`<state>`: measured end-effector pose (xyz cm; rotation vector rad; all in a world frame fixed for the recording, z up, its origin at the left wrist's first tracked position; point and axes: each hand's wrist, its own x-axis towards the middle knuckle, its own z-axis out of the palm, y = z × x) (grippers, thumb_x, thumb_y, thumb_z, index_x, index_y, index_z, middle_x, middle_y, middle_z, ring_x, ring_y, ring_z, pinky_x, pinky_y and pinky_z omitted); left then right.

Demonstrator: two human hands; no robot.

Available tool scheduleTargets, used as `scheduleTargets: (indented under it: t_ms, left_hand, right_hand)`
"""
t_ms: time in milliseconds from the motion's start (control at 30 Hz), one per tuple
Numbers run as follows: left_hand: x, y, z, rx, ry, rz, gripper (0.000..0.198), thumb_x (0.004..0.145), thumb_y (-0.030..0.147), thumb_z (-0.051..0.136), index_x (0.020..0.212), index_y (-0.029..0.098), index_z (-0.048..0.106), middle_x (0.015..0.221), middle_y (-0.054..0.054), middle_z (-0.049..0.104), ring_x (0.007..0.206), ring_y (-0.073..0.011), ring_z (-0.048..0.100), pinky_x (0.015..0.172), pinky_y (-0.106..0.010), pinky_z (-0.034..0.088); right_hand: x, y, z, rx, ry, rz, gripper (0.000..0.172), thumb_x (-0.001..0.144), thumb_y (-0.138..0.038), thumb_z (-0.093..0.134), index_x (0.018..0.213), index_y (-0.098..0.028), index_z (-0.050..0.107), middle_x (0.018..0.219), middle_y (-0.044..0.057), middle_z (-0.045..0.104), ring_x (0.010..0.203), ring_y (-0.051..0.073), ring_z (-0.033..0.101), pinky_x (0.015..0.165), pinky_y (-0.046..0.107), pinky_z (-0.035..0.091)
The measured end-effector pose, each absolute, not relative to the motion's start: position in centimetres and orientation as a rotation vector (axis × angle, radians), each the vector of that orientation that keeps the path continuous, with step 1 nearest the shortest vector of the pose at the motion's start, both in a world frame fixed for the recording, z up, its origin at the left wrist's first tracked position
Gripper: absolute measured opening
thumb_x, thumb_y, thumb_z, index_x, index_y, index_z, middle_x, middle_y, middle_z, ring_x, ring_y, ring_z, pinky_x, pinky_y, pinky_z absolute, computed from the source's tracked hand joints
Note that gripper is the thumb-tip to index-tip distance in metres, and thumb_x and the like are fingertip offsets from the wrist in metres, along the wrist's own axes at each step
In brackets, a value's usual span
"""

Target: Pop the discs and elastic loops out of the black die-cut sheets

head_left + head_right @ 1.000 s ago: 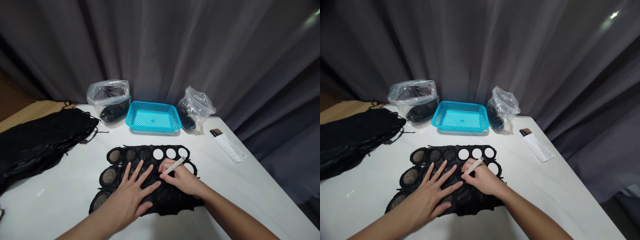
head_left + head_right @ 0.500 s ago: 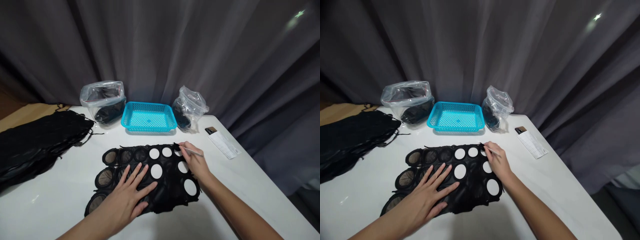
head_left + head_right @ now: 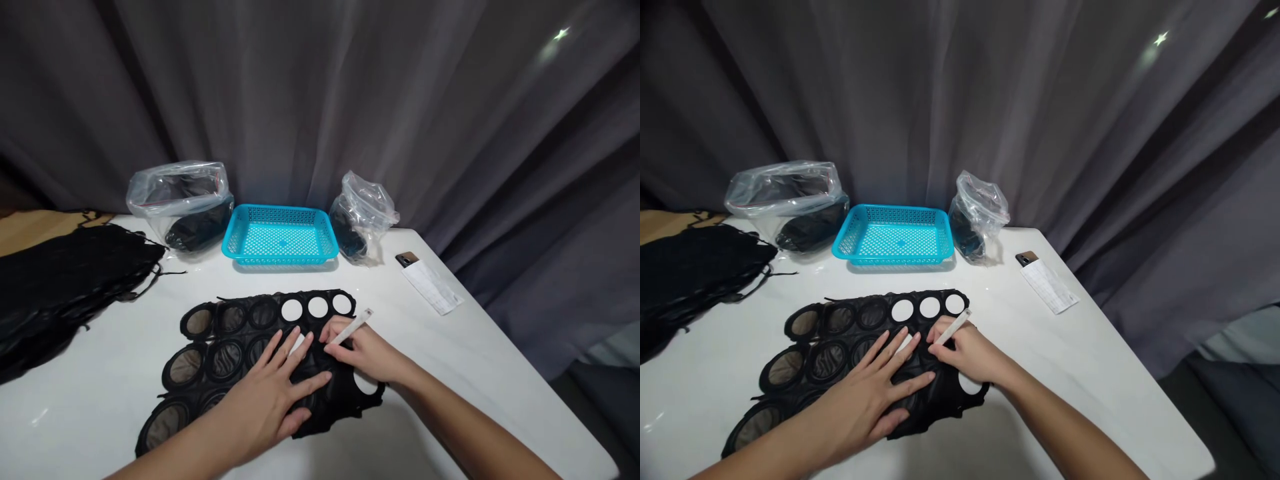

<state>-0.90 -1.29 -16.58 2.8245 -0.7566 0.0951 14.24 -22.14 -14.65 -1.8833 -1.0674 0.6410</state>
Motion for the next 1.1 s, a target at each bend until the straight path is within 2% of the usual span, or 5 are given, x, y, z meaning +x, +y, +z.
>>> scheduleTargets:
  t_ms: [500, 667, 900, 1033, 1100]
  left_hand:
    - [-1.0, -1.3, -16.5, 2.812, -0.754, 0.124, 0.076, 0.089, 0.030, 0.067, 0.155, 0.041, 0.030, 0.167, -0.009, -0.003, 0.149, -0.0423, 0.018, 0.116, -0.061, 0.023]
    - [-0.9, -1.3, -16.6, 2.803, -0.732, 0.149, 0.069, 0.092, 0.032, 0.065, 0.153, 0.042, 0.035, 0.167, -0.005, -0.002, 0.149, -0.0402, 0.019, 0.118, -0.059, 0.019]
    - [-1.0, -1.3, -16.4, 2.803, -0.743, 0.127, 0.076, 0.090, 0.030, 0.066, 0.155, 0.043, 0.029, 0.167, -0.006, -0.005, 0.150, -0.0412, 0.015, 0.117, -0.060, 0.021]
    - [-0.9, -1.3, -16.2, 2.811, -0.731, 0.133, 0.073, 0.093, 0.032, 0.064, 0.155, 0.046, 0.027, 0.167, -0.003, -0.005, 0.149, -0.0433, 0.015, 0.116, -0.062, 0.023]
    - [-0.9, -1.4, -16.1, 2.823, -0.746, 0.123, 0.075, 0.093, 0.033, 0.065, 0.155, 0.047, 0.026, 0.167, -0.005, -0.006, 0.148, -0.0447, 0.016, 0.114, -0.064, 0.024]
  right_hand:
    - [14.4, -22.2, -14.8, -1.891, -1.097, 0.628, 0.006, 0.094, -0.020, 0.059, 0.088, -0.020, 0.059, 0.098, 0.001, 0.062, 0.090, 0.015, 0.058, 0.082, 0.028, 0.042]
    - [14.3, -22.2, -14.4, -1.912, -1.115, 0.605, 0.006, 0.094, -0.019, 0.059, 0.088, -0.019, 0.058, 0.099, 0.001, 0.062, 0.091, 0.016, 0.058, 0.082, 0.028, 0.044]
    - [12.5, -22.5, -16.5, -2.073, -1.503, 0.214, 0.009, 0.096, -0.016, 0.051, 0.094, -0.019, 0.059, 0.108, 0.011, 0.065, 0.101, 0.025, 0.057, 0.090, 0.039, 0.045]
    - [15.6, -23.9, -16.2, -2.168, -0.958, -0.125, 0.018, 0.101, -0.023, 0.042, 0.094, -0.020, 0.058, 0.097, 0.010, 0.066, 0.092, 0.023, 0.061, 0.085, 0.036, 0.047]
    - [16.7, -25.1, -14.9, -2.184, -0.675, -0.156, 0.021, 0.102, -0.032, 0.044, 0.091, -0.020, 0.057, 0.096, 0.008, 0.066, 0.089, 0.022, 0.062, 0.082, 0.034, 0.046]
